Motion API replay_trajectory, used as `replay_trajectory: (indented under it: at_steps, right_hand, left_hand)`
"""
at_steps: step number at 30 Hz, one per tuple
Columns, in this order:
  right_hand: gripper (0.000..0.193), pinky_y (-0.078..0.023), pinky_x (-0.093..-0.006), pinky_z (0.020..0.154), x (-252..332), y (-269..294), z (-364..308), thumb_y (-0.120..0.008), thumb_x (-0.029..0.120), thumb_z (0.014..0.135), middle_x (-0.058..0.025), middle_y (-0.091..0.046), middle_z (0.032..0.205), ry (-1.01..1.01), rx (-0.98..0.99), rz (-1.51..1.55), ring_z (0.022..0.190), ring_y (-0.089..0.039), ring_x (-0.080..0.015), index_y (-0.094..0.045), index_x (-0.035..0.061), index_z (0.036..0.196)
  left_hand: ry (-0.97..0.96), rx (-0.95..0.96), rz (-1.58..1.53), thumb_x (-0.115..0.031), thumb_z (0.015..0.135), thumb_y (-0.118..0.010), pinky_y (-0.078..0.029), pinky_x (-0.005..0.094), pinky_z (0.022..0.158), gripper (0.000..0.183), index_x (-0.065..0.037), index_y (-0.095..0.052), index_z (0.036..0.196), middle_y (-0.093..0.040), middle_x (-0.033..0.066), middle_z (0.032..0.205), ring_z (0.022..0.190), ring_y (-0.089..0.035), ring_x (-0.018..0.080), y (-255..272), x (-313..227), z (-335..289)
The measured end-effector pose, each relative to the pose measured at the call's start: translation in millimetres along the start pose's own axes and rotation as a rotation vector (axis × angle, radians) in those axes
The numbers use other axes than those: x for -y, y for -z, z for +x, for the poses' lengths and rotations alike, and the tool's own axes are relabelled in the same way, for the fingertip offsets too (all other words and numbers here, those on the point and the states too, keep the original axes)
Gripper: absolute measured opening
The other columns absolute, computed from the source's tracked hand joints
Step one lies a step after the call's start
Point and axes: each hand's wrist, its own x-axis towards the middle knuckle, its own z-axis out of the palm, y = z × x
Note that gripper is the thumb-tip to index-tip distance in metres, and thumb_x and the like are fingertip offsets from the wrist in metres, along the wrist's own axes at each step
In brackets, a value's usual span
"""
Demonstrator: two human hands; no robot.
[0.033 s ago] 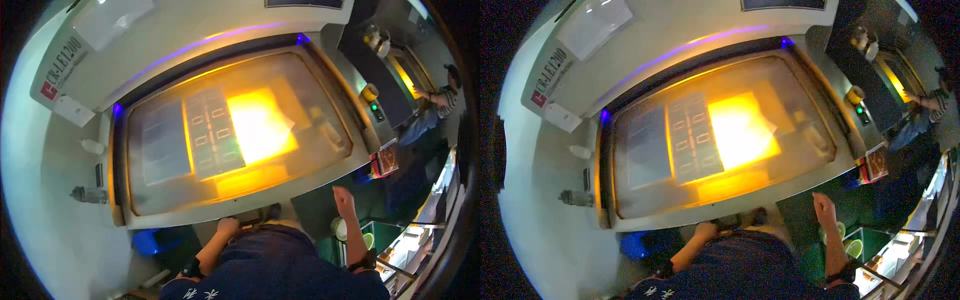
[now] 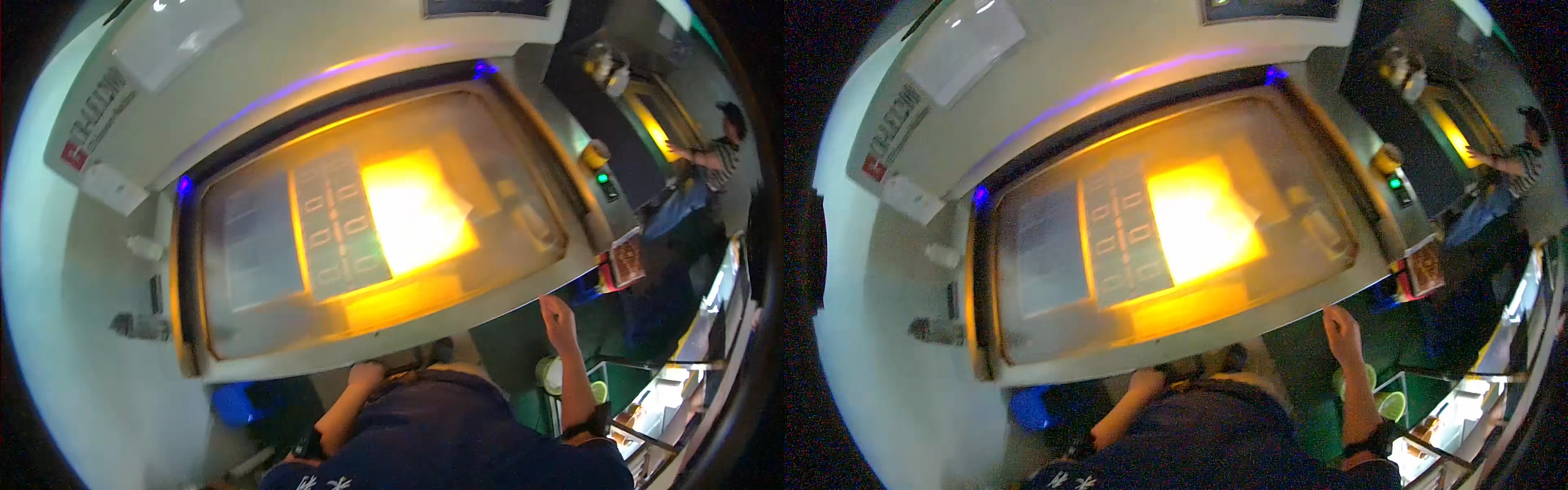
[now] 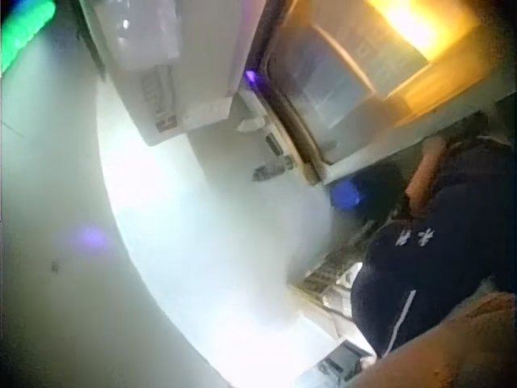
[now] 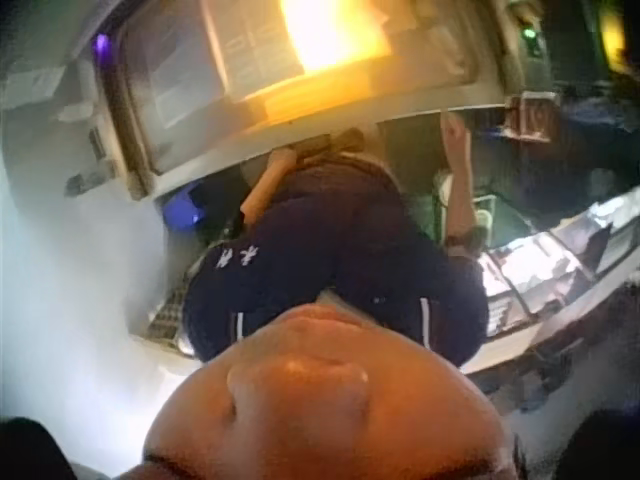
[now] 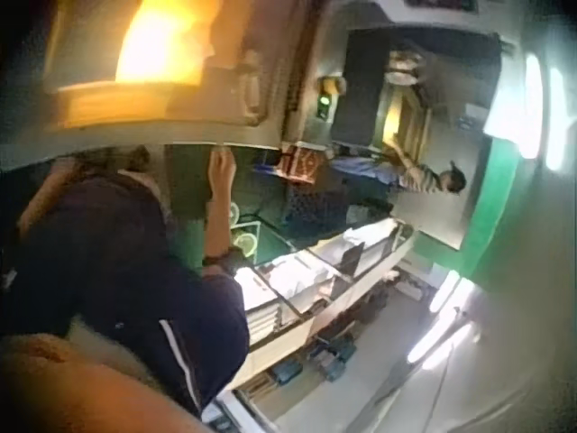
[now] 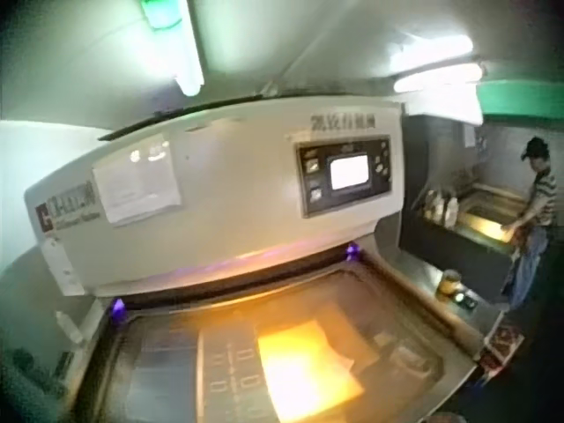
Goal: Operating an LED exposure machine to process circuit board frames.
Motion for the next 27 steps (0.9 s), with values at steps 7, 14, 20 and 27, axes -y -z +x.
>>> replay_trajectory:
  at_steps: [7, 14, 20, 27]
  right_hand:
    - [0.027, -0.046, -0.0352, 0.096, 176, 29, 205, -0.057, 0.011, 0.092, -0.0134, -0.067, 0.115, 0.489, -0.14, 0.054, 0.11, -0.062, -0.0264, -0.064, 0.0023, 0.116]
    - [0.033, -0.045, -0.0397, 0.097, 283, 64, 365, -0.058, 0.012, 0.086, -0.0128, -0.066, 0.112, 0.776, -0.284, -0.032, 0.112, -0.06, -0.03, -0.06, 0.0032, 0.118]
    - [0.061, -0.03, -0.0471, 0.111, 319, 59, 495, -0.056, 0.008, 0.079, -0.0066, -0.06, 0.115, 0.857, -0.533, -0.331, 0.133, -0.042, -0.0292, -0.043, 0.0106, 0.138]
    - [0.047, -0.022, -0.0526, 0.115, 319, 36, 597, -0.059, 0.004, 0.072, -0.0062, -0.05, 0.138, 0.871, -0.707, -0.515, 0.139, -0.034, -0.0321, -0.047, 0.0093, 0.117]
  left_hand:
    - [0.076, -0.569, -0.283, -0.029, 0.085, -0.055, -0.054, 0.0469, 0.068, 0.026, -0.011, -0.073, 0.091, -0.07, 0.0161, 0.091, 0.08, -0.069, 0.0317, -103, 35, 38]
    - [0.121, -0.279, -0.337, -0.029, 0.084, -0.056, -0.054, 0.0466, 0.069, 0.025, -0.011, -0.073, 0.089, -0.071, 0.0153, 0.09, 0.079, -0.069, 0.0313, 4, 19, 39]
    - [0.167, -0.225, -0.389, -0.029, 0.084, -0.056, -0.054, 0.0464, 0.07, 0.025, -0.011, -0.073, 0.088, -0.071, 0.0146, 0.088, 0.078, -0.069, 0.0309, 66, 21, 73]
    - [0.207, -0.173, -0.429, -0.029, 0.084, -0.057, -0.053, 0.0462, 0.071, 0.025, -0.011, -0.073, 0.087, -0.071, 0.0137, 0.087, 0.078, -0.069, 0.0304, 108, 28, 106]
